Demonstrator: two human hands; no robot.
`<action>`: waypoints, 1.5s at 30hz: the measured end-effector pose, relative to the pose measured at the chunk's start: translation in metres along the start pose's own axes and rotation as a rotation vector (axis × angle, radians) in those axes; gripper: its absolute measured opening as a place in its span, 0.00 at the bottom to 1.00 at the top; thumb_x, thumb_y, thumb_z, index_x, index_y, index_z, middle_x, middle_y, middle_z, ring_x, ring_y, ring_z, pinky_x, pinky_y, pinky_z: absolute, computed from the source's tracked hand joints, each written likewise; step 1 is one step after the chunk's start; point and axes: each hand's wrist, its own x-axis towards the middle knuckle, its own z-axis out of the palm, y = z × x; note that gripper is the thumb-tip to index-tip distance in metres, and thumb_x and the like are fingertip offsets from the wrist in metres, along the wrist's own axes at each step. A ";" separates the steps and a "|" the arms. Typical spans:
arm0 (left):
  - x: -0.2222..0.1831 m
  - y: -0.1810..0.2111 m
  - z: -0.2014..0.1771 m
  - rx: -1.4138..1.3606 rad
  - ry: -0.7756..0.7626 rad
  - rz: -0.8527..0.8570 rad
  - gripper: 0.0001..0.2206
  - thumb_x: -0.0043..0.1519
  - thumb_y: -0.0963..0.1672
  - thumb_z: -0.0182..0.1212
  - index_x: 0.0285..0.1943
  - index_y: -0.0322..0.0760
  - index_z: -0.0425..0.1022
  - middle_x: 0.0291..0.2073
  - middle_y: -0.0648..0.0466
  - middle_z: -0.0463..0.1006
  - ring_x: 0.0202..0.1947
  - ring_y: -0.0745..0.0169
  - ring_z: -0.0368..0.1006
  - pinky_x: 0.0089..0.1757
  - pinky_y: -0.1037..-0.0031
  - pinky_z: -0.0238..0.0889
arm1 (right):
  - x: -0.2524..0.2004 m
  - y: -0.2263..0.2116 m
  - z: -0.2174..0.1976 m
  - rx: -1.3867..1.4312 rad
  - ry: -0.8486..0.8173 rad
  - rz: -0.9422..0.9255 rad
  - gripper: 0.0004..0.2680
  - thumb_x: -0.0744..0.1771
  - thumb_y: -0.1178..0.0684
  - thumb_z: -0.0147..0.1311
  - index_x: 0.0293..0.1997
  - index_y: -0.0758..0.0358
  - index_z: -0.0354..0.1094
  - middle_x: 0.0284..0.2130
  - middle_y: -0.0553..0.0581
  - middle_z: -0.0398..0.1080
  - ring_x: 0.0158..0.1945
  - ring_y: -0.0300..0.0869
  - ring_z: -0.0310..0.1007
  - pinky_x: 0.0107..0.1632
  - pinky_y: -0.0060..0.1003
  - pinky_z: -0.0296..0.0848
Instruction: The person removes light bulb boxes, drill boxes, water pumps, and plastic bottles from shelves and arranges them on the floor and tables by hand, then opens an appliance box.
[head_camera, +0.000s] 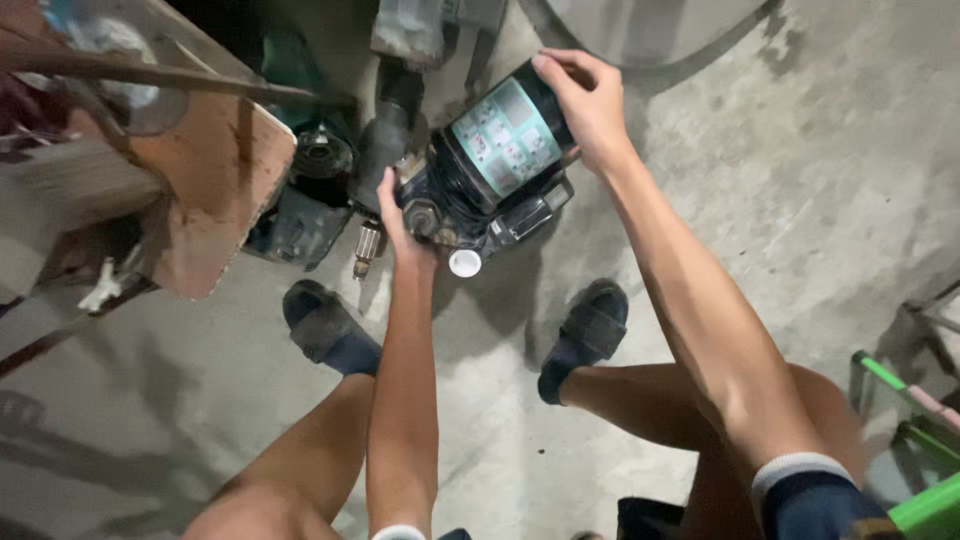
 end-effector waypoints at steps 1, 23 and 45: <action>-0.002 0.003 0.003 -0.006 -0.007 0.003 0.29 0.63 0.56 0.58 0.66 0.33 0.69 0.60 0.45 0.73 0.59 0.47 0.71 0.58 0.58 0.65 | 0.004 -0.006 -0.002 -0.076 0.019 0.016 0.13 0.68 0.49 0.63 0.51 0.68 0.77 0.40 0.54 0.80 0.44 0.35 0.76 0.49 0.29 0.74; -0.432 0.328 0.303 1.063 -0.157 1.124 0.15 0.65 0.43 0.66 0.61 0.35 0.77 0.51 0.49 0.80 0.52 0.58 0.78 0.54 0.70 0.69 | -0.174 -0.498 0.099 -0.181 -0.250 -0.333 0.10 0.70 0.53 0.57 0.56 0.66 0.73 0.48 0.51 0.77 0.47 0.32 0.75 0.51 0.28 0.74; -0.334 0.615 0.213 0.874 0.455 0.941 0.50 0.53 0.46 0.73 0.81 0.31 0.40 0.71 0.33 0.57 0.69 0.36 0.61 0.65 0.57 0.56 | -0.007 -0.537 0.395 -0.210 -0.409 -0.033 0.26 0.67 0.33 0.59 0.61 0.67 0.67 0.50 0.53 0.75 0.51 0.38 0.75 0.54 0.34 0.73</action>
